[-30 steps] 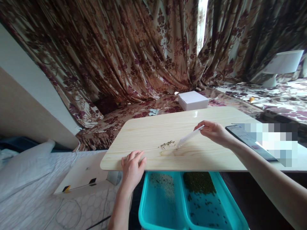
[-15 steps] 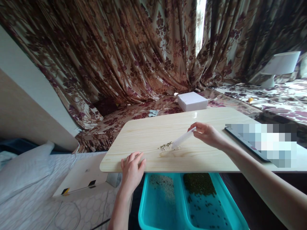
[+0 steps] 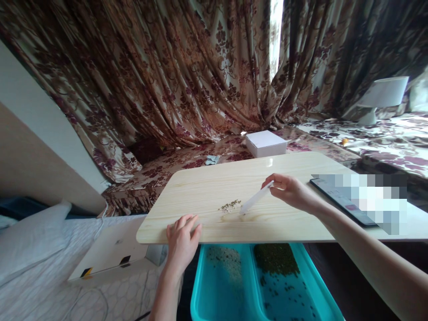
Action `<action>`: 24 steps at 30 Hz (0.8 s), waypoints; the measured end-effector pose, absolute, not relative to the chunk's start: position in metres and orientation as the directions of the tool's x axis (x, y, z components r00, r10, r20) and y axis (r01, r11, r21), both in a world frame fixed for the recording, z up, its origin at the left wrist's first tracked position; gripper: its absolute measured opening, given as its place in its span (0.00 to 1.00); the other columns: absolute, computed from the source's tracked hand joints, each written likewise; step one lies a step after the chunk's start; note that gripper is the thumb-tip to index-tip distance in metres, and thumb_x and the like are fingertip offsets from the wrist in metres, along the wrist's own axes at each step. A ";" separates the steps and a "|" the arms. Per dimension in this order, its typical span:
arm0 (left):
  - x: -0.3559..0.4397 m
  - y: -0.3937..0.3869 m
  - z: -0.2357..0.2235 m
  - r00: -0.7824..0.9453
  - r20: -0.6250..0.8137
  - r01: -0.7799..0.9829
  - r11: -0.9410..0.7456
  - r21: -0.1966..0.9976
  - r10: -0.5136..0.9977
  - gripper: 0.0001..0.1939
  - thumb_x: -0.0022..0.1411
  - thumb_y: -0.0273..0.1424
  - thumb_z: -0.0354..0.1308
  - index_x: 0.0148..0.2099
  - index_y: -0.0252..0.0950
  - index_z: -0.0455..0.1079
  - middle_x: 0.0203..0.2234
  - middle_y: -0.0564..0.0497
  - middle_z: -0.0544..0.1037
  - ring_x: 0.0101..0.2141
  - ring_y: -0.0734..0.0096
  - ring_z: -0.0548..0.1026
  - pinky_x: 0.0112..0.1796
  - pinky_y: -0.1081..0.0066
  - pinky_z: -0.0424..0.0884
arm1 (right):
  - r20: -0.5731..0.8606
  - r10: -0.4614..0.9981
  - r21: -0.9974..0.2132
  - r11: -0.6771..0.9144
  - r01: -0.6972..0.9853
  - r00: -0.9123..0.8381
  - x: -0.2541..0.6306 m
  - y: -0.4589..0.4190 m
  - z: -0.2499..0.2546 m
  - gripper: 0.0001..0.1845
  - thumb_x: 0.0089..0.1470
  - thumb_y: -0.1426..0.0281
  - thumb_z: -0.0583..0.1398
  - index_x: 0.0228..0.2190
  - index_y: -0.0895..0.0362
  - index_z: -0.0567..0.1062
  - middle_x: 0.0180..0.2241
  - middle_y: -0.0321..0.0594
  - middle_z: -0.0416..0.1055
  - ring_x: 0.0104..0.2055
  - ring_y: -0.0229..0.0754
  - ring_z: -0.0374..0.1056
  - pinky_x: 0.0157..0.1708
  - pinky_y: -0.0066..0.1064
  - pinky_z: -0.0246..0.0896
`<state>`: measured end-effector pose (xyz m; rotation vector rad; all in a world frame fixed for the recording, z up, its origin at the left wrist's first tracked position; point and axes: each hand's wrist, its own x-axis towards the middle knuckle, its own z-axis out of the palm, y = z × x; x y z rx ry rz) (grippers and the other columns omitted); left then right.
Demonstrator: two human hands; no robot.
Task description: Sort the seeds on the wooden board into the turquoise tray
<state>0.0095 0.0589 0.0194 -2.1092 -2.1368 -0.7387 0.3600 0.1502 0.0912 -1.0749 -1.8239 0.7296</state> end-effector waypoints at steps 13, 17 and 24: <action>0.008 0.060 0.016 -0.070 0.360 0.958 -0.038 0.285 0.930 0.17 0.70 0.33 0.51 0.54 0.43 0.78 0.55 0.44 0.78 0.55 0.53 0.75 0.61 0.49 0.60 | 0.320 0.922 -0.871 0.376 0.316 -0.216 0.373 0.151 0.080 0.06 0.43 0.65 0.63 0.27 0.51 0.75 0.29 0.37 0.78 0.35 0.46 0.74 0.38 0.35 0.70; 0.008 0.060 0.014 -0.062 0.356 0.959 -0.043 0.281 0.932 0.17 0.71 0.33 0.51 0.55 0.42 0.78 0.55 0.43 0.78 0.55 0.52 0.74 0.60 0.47 0.60 | 0.293 0.933 -0.892 0.345 0.293 -0.208 0.378 0.153 0.078 0.08 0.43 0.63 0.64 0.28 0.52 0.75 0.27 0.36 0.76 0.32 0.44 0.72 0.32 0.32 0.67; -0.005 0.068 0.006 -0.036 0.333 0.962 -0.058 0.267 0.942 0.17 0.68 0.35 0.54 0.54 0.45 0.78 0.55 0.45 0.78 0.56 0.51 0.74 0.58 0.47 0.63 | 0.259 0.943 -0.914 0.309 0.264 -0.209 0.368 0.153 0.077 0.09 0.43 0.62 0.63 0.28 0.53 0.74 0.26 0.36 0.74 0.30 0.42 0.69 0.30 0.31 0.63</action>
